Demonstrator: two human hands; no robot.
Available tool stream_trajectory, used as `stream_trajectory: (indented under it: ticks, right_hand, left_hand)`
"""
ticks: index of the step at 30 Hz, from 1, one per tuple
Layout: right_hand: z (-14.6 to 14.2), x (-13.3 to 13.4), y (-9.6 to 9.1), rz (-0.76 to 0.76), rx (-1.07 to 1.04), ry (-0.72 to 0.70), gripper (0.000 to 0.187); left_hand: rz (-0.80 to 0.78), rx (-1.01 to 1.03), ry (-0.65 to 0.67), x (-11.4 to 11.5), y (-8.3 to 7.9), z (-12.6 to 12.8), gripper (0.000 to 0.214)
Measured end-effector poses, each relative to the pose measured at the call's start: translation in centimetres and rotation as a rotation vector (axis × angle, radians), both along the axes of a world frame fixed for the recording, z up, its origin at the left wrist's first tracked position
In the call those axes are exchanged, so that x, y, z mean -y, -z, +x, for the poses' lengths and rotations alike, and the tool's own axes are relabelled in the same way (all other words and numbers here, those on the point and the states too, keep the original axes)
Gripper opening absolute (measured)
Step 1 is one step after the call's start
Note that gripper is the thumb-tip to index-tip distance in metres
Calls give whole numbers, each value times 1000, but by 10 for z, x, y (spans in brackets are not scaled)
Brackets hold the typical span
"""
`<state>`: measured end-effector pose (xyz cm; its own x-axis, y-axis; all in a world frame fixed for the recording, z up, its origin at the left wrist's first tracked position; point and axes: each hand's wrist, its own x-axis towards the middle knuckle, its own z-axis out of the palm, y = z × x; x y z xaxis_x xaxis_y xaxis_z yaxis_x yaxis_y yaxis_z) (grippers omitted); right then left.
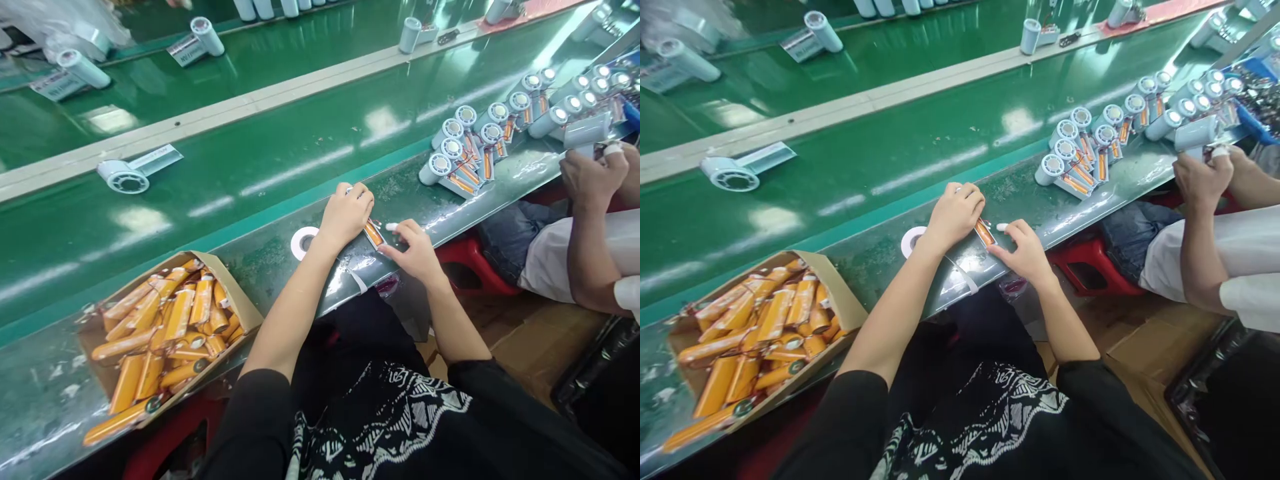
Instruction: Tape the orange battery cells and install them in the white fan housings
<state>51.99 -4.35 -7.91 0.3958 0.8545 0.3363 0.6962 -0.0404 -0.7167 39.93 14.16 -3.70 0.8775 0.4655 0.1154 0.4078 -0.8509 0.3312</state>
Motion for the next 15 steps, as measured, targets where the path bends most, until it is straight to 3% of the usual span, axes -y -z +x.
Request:
stream_trajectory:
  ticks: [4,9,15]
  right_hand:
    - [-1,-2,-3,11,108,62,30]
    - [17,-7,-3,162,162,265,37]
    - [24,-17,0,419,168,318,38]
  left_hand:
    - [-14,-111,-158,15,-14,-6,44]
    - [-58,-214,32,21,-24,-12,42]
    - [10,-239,74,34,-24,0,35]
